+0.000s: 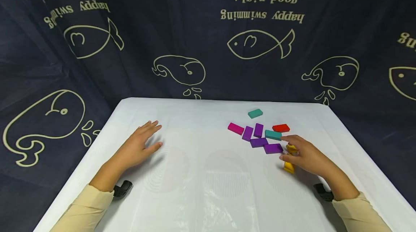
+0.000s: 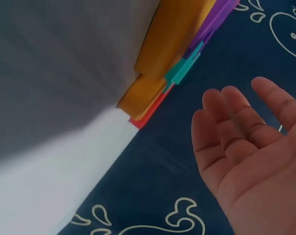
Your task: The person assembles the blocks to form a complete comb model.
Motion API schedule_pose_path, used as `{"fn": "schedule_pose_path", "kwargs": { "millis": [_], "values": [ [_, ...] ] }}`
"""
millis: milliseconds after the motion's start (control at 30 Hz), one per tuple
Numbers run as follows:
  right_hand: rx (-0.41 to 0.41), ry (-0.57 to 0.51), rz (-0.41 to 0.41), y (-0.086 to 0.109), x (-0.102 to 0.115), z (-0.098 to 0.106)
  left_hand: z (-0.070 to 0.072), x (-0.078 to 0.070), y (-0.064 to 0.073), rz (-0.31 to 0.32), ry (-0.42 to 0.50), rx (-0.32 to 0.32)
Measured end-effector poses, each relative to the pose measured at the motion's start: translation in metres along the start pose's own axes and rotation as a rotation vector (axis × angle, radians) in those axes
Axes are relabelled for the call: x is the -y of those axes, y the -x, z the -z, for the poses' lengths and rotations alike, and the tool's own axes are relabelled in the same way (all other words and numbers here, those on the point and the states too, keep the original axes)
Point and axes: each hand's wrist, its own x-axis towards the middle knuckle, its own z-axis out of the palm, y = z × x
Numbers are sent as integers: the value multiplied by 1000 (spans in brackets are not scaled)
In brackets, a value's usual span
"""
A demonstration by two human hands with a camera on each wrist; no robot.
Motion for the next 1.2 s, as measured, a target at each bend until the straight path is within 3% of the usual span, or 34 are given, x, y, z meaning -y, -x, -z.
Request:
{"fn": "schedule_pose_path", "kwargs": {
  "millis": [300, 733, 1200],
  "values": [
    [23, 1, -1, -6, -2, -5, -11, -16, -16, 5, 91, 65],
    [132, 17, -35, -14, 2, -7, -30, -48, -53, -42, 128, 169],
    [147, 40, -39, -27, -1, -12, -56, -75, -80, -100, 134, 243]
  ]
}}
